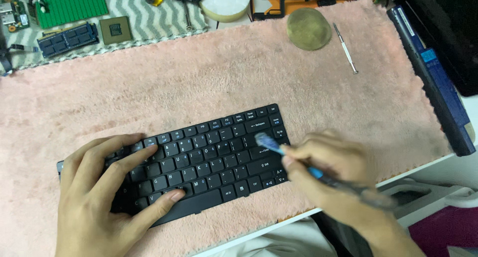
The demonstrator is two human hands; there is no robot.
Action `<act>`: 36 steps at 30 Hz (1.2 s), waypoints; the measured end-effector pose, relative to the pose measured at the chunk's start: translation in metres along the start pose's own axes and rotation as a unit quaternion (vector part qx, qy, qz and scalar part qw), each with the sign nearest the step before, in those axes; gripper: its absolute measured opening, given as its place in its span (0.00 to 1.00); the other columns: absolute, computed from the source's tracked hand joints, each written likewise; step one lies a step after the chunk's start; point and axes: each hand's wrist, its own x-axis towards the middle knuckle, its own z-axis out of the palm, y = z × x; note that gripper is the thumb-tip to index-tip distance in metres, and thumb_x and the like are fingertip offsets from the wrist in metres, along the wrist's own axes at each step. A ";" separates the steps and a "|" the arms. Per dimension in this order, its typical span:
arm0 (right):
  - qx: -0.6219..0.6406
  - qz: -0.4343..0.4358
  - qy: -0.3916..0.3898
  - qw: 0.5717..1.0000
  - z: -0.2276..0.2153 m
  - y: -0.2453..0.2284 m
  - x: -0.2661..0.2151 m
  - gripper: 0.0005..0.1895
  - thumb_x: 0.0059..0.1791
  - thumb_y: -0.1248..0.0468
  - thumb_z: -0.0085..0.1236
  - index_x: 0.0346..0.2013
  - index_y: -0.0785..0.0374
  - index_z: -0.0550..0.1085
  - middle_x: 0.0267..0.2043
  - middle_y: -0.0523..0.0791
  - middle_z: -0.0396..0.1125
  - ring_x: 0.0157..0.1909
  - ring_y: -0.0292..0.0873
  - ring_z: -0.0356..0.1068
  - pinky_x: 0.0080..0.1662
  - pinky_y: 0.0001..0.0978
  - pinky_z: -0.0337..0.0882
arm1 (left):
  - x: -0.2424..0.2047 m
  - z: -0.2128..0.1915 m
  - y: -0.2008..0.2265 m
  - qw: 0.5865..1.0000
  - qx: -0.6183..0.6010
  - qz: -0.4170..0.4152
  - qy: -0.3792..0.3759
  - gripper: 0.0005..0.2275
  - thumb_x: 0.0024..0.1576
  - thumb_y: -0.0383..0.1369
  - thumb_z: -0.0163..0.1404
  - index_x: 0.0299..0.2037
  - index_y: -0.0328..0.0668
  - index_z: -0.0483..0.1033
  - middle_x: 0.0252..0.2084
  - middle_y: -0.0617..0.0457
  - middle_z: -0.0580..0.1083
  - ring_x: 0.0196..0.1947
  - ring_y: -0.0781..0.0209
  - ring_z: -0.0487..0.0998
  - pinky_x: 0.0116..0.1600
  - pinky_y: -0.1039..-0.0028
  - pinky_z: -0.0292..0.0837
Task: The person uses a toothbrush to scrub the keys of a detached laptop keyboard placed on a pink towel. The person systematically brushes across multiple keys and rows, moving from the upper right toward the lower left.
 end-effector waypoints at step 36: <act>-0.010 0.300 -0.175 0.938 -0.066 0.046 0.084 0.07 0.39 0.69 0.90 0.32 0.62 0.98 0.29 0.43 0.78 0.33 0.37 0.74 0.38 0.29 0.69 | 0.000 0.004 -0.003 1.000 0.022 0.010 0.004 0.33 0.50 0.56 0.71 0.61 0.45 0.86 0.69 0.43 0.80 0.68 0.38 0.81 0.76 0.49 0.69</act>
